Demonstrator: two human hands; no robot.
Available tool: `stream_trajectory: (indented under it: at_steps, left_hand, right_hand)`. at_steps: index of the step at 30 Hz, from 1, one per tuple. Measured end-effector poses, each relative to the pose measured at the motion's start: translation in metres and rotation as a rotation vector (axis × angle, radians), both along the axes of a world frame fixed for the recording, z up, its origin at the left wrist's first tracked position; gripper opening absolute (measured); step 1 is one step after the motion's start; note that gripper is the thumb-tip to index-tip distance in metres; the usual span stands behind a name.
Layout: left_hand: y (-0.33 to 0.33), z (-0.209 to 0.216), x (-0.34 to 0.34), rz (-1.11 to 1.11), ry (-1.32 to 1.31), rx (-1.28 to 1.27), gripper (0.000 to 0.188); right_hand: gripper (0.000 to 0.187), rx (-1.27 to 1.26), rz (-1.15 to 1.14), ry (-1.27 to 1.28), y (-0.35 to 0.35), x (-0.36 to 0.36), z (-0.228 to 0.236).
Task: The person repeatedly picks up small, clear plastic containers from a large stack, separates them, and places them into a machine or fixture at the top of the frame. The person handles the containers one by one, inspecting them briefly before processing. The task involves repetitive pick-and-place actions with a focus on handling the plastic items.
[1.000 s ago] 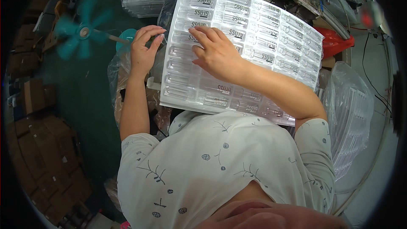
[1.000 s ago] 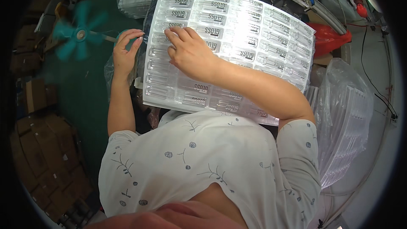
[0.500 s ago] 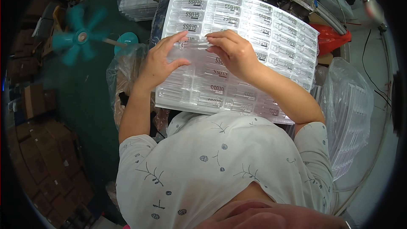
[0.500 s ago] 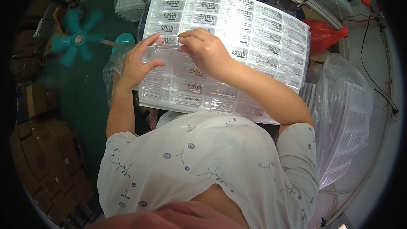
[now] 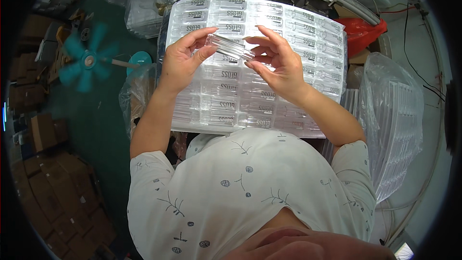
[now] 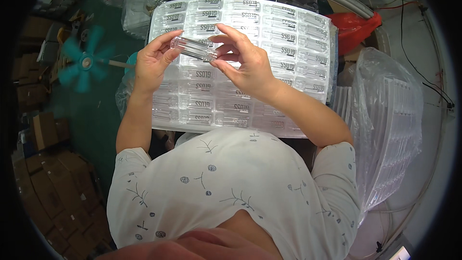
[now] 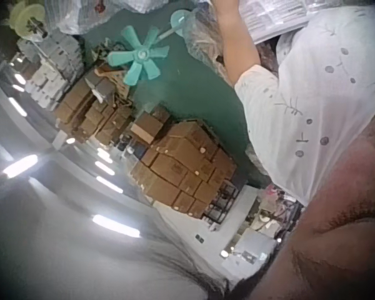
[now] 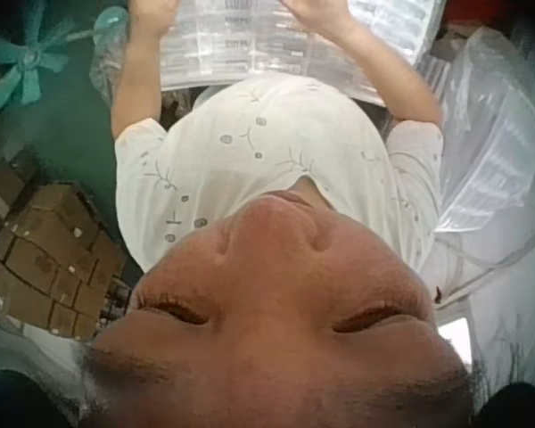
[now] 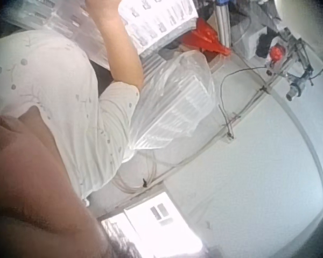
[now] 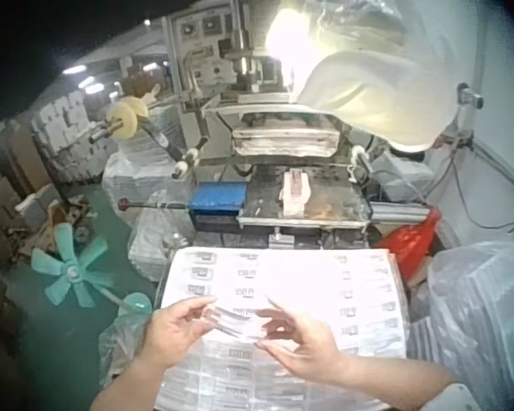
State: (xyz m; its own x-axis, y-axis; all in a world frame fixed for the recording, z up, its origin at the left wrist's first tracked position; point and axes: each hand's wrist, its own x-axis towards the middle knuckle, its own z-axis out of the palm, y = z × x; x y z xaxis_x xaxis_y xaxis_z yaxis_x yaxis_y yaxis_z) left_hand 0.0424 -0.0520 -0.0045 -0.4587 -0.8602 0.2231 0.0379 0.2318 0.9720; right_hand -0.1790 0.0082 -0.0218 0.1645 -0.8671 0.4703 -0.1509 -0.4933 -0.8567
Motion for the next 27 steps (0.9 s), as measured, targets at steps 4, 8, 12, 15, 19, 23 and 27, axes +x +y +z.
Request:
stream_trajectory:
  at_steps: [4,8,12,15,19,23,27]
  left_hand:
    - [-0.001,-0.002,-0.009,-0.023,0.031,-0.017,0.038]
    - [-0.002,0.0,-0.014,-0.076,0.057,0.005,0.038]
    - [-0.009,-0.004,-0.014,-0.14,0.051,-0.022,0.039]
    - [-0.016,-0.009,-0.016,-0.196,0.036,0.02,0.039]
    - [-0.029,-0.005,-0.035,-0.277,-0.099,0.112,0.037]
    - [-0.072,0.003,-0.085,-0.134,-0.285,-0.085,0.023]
    - [-0.122,0.023,-0.165,0.465,-0.461,-0.631,0.031]
  right_hand:
    - [0.072,-0.121,-0.03,0.022,0.002,-0.005,-0.003]
    - [0.075,-0.226,-0.046,0.056,0.003,-0.007,-0.006]
    - [0.07,-0.294,-0.09,0.055,0.002,-0.005,-0.007]
    - [0.063,-0.374,-0.126,0.151,0.003,-0.007,-0.003]
    - [0.049,-0.514,-0.19,0.369,-0.004,-0.028,0.01]
    - [0.034,-0.413,-0.463,0.341,-0.02,-0.06,0.024]
    - [0.028,-0.338,-0.717,0.252,-0.04,-0.085,0.028]
